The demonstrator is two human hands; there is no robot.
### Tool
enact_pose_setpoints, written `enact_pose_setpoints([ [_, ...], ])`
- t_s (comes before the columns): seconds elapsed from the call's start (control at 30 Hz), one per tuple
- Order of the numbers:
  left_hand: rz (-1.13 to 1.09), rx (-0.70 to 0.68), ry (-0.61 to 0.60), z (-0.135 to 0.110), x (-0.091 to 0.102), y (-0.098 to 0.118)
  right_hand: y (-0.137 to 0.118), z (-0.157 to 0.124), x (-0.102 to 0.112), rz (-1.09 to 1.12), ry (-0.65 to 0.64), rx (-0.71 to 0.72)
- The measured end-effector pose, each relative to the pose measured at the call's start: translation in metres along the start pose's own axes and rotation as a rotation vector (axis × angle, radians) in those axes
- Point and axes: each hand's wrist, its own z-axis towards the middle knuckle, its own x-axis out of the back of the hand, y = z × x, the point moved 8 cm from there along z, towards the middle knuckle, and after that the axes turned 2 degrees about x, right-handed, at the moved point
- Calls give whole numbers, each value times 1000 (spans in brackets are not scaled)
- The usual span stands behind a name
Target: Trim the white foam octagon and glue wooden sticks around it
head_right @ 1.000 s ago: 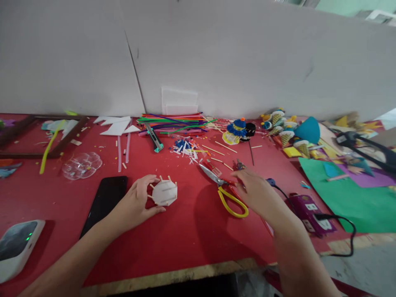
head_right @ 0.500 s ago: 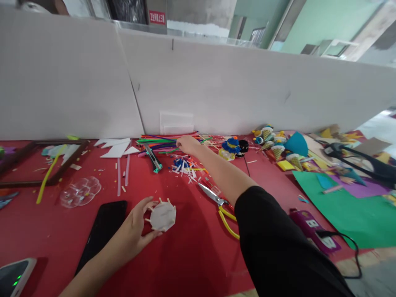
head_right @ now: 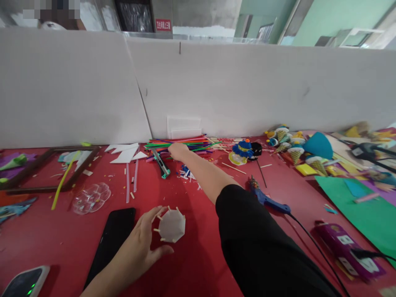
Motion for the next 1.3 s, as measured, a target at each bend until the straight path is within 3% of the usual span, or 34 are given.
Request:
enact_pose_setpoints([
  [0.27, -19, 6, 42, -1, 4, -4, 10, -7, 19, 122, 130, -66],
  [0.47, -20, -31, 67, 1, 9, 1, 24, -20, 48, 305, 323, -104],
  [0.63, -22, -116, 72, 1, 14, 9, 47, -36, 107, 529, 577, -93],
  [0.8, 9, -160, 108, 1, 17, 10, 56, -68, 181, 749, 853, 62],
  [0.97, 37, -185, 150, 1, 15, 8, 49, -103, 218, 902, 959, 167],
  [1.07, 64, -180, 149, 3, 14, 5, 36, -126, 226, 928, 967, 163],
  [1.13, 87, -178, 150, 3, 14, 5, 22, -140, 222, 840, 900, 101],
  [1.23, 104, -192, 168, 3, 16, 8, -3, -157, 187, 689, 638, -13],
  [1.3, 107, -201, 177, 3, 17, 11, -21, -168, 142, 645, 403, -56],
])
